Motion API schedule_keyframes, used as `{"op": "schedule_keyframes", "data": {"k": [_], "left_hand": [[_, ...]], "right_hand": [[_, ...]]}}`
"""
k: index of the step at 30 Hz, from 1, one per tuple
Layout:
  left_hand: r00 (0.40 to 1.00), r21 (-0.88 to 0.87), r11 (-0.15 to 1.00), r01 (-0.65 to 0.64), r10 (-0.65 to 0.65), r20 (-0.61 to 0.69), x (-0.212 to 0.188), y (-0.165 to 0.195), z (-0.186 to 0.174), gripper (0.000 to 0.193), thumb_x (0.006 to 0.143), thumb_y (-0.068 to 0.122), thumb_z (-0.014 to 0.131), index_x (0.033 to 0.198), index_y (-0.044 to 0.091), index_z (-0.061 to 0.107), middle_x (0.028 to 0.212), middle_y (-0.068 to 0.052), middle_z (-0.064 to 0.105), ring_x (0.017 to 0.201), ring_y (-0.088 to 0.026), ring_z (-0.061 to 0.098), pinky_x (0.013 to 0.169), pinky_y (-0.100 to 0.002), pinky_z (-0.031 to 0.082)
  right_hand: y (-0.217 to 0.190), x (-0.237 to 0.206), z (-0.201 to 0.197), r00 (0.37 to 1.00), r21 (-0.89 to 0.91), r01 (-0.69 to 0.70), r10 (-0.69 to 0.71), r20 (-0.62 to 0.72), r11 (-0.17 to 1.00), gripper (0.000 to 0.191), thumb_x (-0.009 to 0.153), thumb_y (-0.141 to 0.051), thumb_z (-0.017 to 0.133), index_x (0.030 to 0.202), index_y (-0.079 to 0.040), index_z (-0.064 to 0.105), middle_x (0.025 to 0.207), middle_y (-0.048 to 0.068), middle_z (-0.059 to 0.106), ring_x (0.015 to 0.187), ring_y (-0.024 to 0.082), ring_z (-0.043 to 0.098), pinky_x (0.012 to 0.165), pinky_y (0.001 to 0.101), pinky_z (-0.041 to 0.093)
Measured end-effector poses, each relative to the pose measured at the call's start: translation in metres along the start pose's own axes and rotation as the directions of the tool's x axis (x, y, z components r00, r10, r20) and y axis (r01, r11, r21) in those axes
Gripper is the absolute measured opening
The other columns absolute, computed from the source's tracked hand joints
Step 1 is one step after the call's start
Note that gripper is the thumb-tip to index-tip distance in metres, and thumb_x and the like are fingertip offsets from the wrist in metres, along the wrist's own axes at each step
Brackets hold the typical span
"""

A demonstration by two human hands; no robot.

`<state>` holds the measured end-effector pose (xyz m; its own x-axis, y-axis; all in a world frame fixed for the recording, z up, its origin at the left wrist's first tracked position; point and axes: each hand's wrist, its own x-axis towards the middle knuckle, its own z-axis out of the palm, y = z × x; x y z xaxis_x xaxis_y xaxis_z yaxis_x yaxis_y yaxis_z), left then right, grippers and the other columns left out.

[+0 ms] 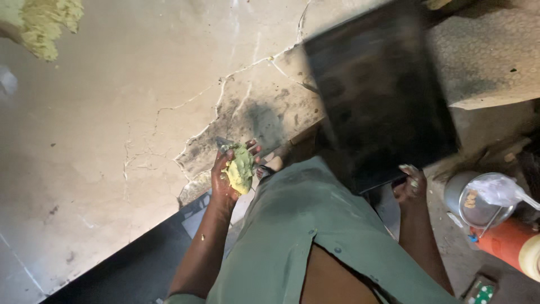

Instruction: The person holds a mass of dough and pinches off small portions, pressing each portion into a fluted metal mold and placing the shaped dough pieces onto a baking tray. When a tray is filled, the person sets it on a stack of finished trays and continues filling another tray.

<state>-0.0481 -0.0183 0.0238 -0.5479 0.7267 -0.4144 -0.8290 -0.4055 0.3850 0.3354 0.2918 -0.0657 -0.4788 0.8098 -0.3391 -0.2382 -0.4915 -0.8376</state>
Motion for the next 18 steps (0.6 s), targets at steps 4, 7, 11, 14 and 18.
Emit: {"op": "schedule_keyframes", "data": {"k": [4, 7, 11, 14, 18], "left_hand": [[0.998, 0.058, 0.997, -0.055, 0.056, -0.019, -0.021, 0.011, 0.004, 0.045, 0.092, 0.019, 0.066, 0.129, 0.004, 0.045, 0.134, -0.036, 0.058, 0.118, -0.049, 0.064, 0.090, -0.053, 0.060], [0.997, -0.020, 0.999, -0.051, 0.052, 0.065, -0.031, 0.004, 0.006, 0.047, 0.099, 0.018, 0.067, 0.137, -0.001, 0.046, 0.136, -0.036, 0.057, 0.117, -0.050, 0.062, 0.089, -0.051, 0.058], [0.997, -0.020, 1.000, -0.018, 0.020, 0.070, -0.034, -0.020, 0.010, 0.051, 0.098, 0.020, 0.068, 0.139, -0.002, 0.046, 0.138, -0.035, 0.058, 0.115, -0.049, 0.060, 0.090, -0.056, 0.057], [0.997, 0.049, 0.996, -0.068, 0.070, -0.031, -0.032, -0.048, 0.017, 0.052, 0.093, 0.021, 0.068, 0.137, 0.007, 0.044, 0.136, -0.033, 0.057, 0.123, -0.049, 0.059, 0.093, -0.054, 0.057], [0.985, 0.034, 0.993, -0.113, 0.117, -0.124, -0.022, -0.078, 0.021, 0.053, 0.093, 0.022, 0.067, 0.139, 0.004, 0.046, 0.140, -0.033, 0.055, 0.126, -0.050, 0.058, 0.095, -0.055, 0.056]], "right_hand": [[-0.006, 0.032, 0.061, 0.974, -0.270, -0.218, 0.189, -0.127, 0.938, 0.027, 0.101, -0.017, 0.063, 0.123, -0.001, 0.064, 0.121, 0.007, 0.069, 0.110, 0.020, 0.068, 0.095, 0.0354, 0.057], [-0.009, 0.075, 0.128, 0.927, -0.329, -0.374, 0.335, -0.171, 0.867, 0.037, 0.098, -0.020, 0.066, 0.131, -0.003, 0.059, 0.125, 0.005, 0.068, 0.108, 0.018, 0.071, 0.091, 0.0349, 0.060], [-0.016, 0.125, 0.172, 0.919, -0.567, 0.097, 0.146, 0.366, 0.818, 0.055, 0.096, -0.018, 0.075, 0.143, 0.001, 0.053, 0.128, 0.010, 0.066, 0.115, 0.023, 0.064, 0.094, 0.0342, 0.053], [-0.029, 0.142, 0.165, 0.851, -0.454, -0.056, 0.280, 0.445, 0.889, 0.045, 0.102, -0.020, 0.070, 0.141, -0.002, 0.058, 0.140, 0.003, 0.065, 0.131, 0.015, 0.062, 0.104, 0.0282, 0.054], [-0.052, 0.167, 0.124, 0.888, -0.388, 0.065, 0.123, 0.442, 0.919, 0.042, 0.093, -0.006, 0.075, 0.132, 0.001, 0.059, 0.125, 0.017, 0.068, 0.111, 0.024, 0.071, 0.093, 0.0323, 0.063]]}}
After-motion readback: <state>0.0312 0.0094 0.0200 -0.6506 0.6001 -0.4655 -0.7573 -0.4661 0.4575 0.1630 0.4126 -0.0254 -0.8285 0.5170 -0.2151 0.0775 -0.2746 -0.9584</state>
